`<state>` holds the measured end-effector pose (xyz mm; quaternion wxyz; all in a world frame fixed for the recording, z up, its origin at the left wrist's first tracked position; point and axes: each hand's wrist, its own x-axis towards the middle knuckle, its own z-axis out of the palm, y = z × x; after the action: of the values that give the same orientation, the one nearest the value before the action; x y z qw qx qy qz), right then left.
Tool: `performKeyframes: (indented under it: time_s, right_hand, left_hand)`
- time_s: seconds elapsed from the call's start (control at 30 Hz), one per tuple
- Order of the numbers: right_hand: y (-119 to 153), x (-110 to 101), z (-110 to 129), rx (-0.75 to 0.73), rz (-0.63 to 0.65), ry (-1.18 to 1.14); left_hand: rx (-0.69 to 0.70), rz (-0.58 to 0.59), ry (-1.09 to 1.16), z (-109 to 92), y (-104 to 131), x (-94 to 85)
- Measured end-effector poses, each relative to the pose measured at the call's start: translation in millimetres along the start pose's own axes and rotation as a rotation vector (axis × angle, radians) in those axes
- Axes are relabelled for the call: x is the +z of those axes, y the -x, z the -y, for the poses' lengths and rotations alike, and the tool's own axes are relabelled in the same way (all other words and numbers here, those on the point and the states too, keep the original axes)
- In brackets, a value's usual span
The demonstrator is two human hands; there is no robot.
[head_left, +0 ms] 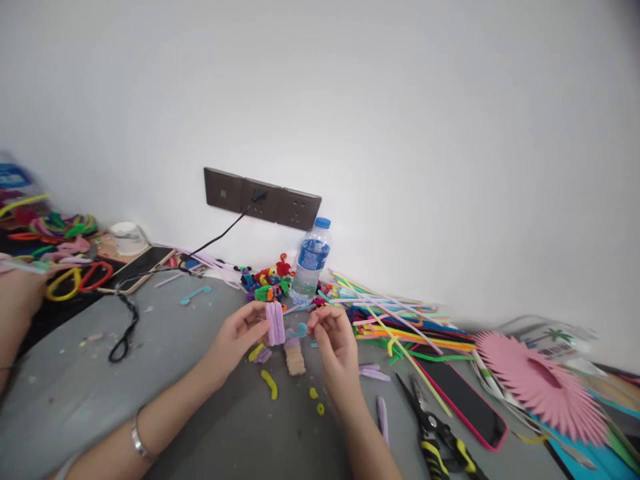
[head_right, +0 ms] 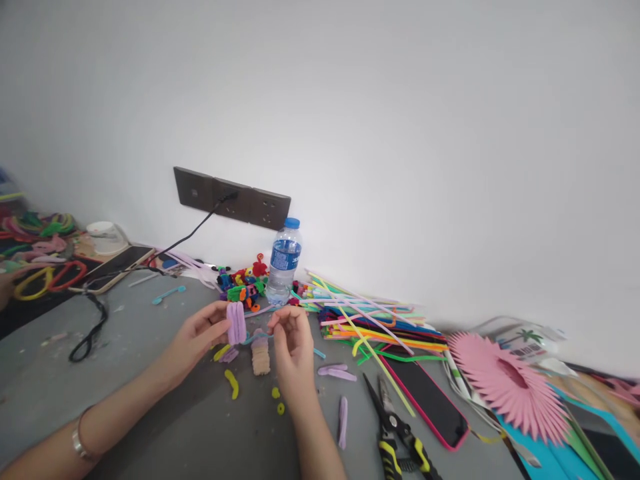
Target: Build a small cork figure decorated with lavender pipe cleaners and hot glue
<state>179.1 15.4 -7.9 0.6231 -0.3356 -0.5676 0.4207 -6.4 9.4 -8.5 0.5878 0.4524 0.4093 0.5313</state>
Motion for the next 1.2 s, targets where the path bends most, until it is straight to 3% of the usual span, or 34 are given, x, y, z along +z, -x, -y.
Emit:
performKeyframes:
  time_s: [0.23, 0.43, 0.63, 1.2]
  right_hand:
    - [2.5, -1.8, -3.1, -0.076, 0.002, 0.070]
    - [1.0, -4.9, 4.9, -0.183, 0.242, 0.369]
    - [-0.3, -7.0, 4.3, -0.139, 0.390, 0.400]
    - [-1.8, -7.8, 2.9, -0.189, 0.379, 0.393]
  left_hand:
    - [-0.002, 0.028, -0.021, 1.2, 0.7, 0.0]
    - [-0.002, 0.031, -0.044, -2.2, 1.6, 2.3]
    - [0.021, 0.084, -0.059, -6.5, 2.2, 3.4]
    - [0.013, 0.090, -0.092, -1.3, 1.6, -0.6]
